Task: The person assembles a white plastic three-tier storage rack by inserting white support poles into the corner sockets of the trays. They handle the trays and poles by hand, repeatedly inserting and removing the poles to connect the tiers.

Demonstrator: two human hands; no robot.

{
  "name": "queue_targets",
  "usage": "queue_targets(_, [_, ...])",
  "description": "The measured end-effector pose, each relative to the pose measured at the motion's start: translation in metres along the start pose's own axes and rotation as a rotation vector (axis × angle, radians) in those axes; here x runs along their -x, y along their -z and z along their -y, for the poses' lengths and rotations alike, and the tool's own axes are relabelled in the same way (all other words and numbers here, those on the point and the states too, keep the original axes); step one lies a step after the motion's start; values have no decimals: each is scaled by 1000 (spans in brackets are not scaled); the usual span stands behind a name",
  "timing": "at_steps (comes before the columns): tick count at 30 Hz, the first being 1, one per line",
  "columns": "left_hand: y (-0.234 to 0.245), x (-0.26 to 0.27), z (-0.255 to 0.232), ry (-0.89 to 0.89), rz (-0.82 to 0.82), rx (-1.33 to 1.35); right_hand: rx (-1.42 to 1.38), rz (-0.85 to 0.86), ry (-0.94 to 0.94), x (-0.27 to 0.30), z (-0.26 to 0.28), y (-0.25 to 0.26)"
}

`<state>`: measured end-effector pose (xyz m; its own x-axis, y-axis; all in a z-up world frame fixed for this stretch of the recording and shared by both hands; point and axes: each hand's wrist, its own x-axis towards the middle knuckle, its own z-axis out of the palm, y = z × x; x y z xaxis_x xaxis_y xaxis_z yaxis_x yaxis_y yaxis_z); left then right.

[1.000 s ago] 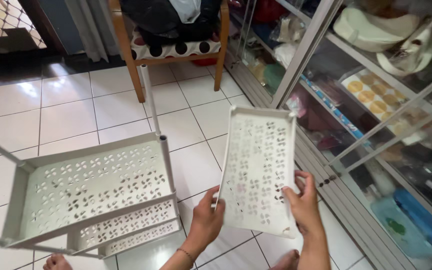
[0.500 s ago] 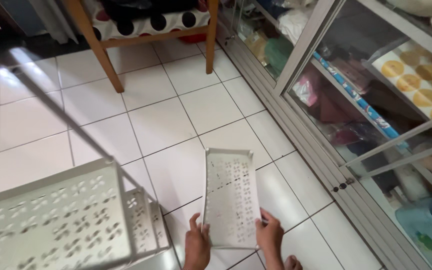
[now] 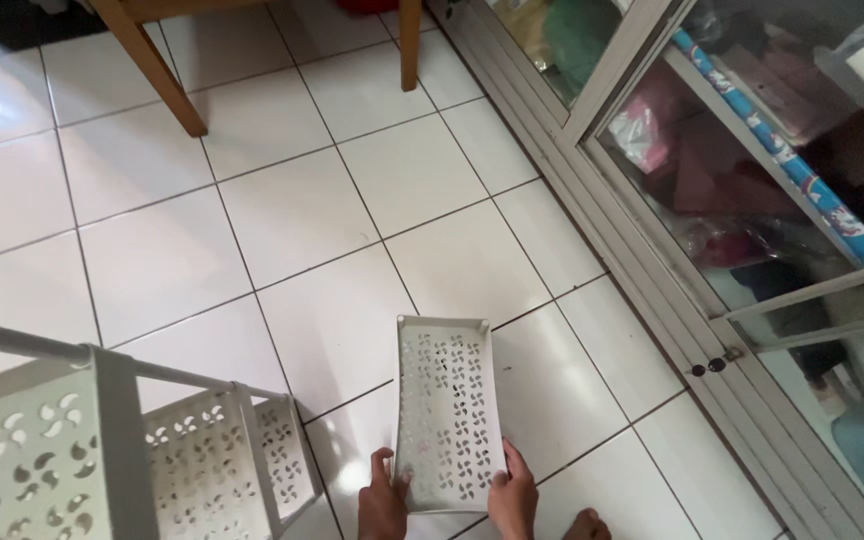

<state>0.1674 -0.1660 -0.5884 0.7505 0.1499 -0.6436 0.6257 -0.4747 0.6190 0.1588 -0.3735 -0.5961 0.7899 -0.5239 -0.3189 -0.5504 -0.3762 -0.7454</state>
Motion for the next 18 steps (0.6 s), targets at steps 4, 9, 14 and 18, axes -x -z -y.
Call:
queue_targets(4, [-14, -13, 24, -251, -5, 32, 121, 24, 27, -3, -18, -7])
queue_targets(9, [-21, -23, 31, -363, 174, 142, 116, 12, -35, -1, -23, -15])
queue_targets(14, [-11, -20, 18, -23, 381, -159, 110, 60, -170, -3, -27, -16])
queue_targets(18, [-9, -7, 11, -274, 221, -237, 244, -177, 21, 3, -8, -14])
